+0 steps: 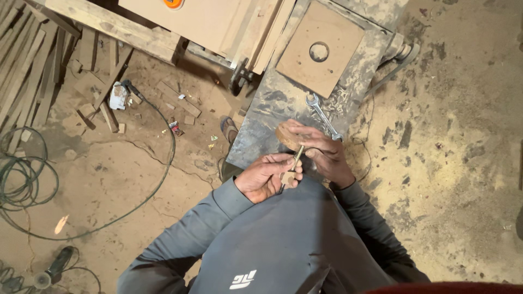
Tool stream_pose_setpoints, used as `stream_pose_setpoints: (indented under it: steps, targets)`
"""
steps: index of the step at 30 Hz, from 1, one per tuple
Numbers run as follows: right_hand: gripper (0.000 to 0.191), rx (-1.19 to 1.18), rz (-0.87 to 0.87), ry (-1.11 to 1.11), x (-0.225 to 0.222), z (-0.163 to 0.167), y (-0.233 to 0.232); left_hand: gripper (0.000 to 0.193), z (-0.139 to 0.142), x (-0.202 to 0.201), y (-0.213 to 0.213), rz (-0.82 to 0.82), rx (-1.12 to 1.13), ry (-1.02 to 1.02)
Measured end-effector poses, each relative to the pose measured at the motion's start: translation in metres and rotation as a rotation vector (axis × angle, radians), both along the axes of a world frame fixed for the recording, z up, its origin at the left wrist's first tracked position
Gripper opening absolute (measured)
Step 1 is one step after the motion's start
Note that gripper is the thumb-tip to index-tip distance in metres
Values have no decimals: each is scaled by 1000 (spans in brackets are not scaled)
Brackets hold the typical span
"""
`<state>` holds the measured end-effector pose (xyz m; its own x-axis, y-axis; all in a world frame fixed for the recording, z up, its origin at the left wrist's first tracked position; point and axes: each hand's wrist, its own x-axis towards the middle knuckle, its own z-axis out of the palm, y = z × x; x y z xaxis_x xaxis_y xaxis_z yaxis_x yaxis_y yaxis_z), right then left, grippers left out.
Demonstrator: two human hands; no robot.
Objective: The person holds a small round wooden disc and a bolt, threads the bolt through the disc, and uses a wrench to tighten a nut onto the bolt at a workbench. They repeatedly reposition the wooden piece and hardware while fastening the assembly by hand and with the wrench.
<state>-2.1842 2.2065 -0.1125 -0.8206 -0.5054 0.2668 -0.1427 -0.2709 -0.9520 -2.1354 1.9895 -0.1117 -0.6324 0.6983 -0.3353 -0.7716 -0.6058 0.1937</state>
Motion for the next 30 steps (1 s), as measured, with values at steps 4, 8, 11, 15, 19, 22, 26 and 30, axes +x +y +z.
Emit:
stream_pose_setpoints:
  steps: [4,8,11,15,19,22,26,30]
  targets:
    - [28,142,-84,25,-2,-6,1,20,-5,-5,2,30,-70,-13]
    - [40,479,-328,44,-4,-30,-7,17,-40,-39,7,85,-432,174]
    - [39,780,-408,343,0,-53,-12,19,-71,-64,9,81,-668,224]
    - [36,1031,-363,496,11,-69,-6,16,-89,-83,12,-59,-1377,909]
    - [41,1056,-367,445,22,-69,3,15,-85,-88,23,19,-1545,1082]
    - [38,1014,-502,411,18,-63,9,33,-74,-95,26,40,-1562,1023]
    - [33,1032,-652,359,-4,-60,23,32,-66,-108,23,-14,-878,132]
    - [38,1212,-600,310,-28,-62,37,30,-65,-117,18,109,-460,-8]
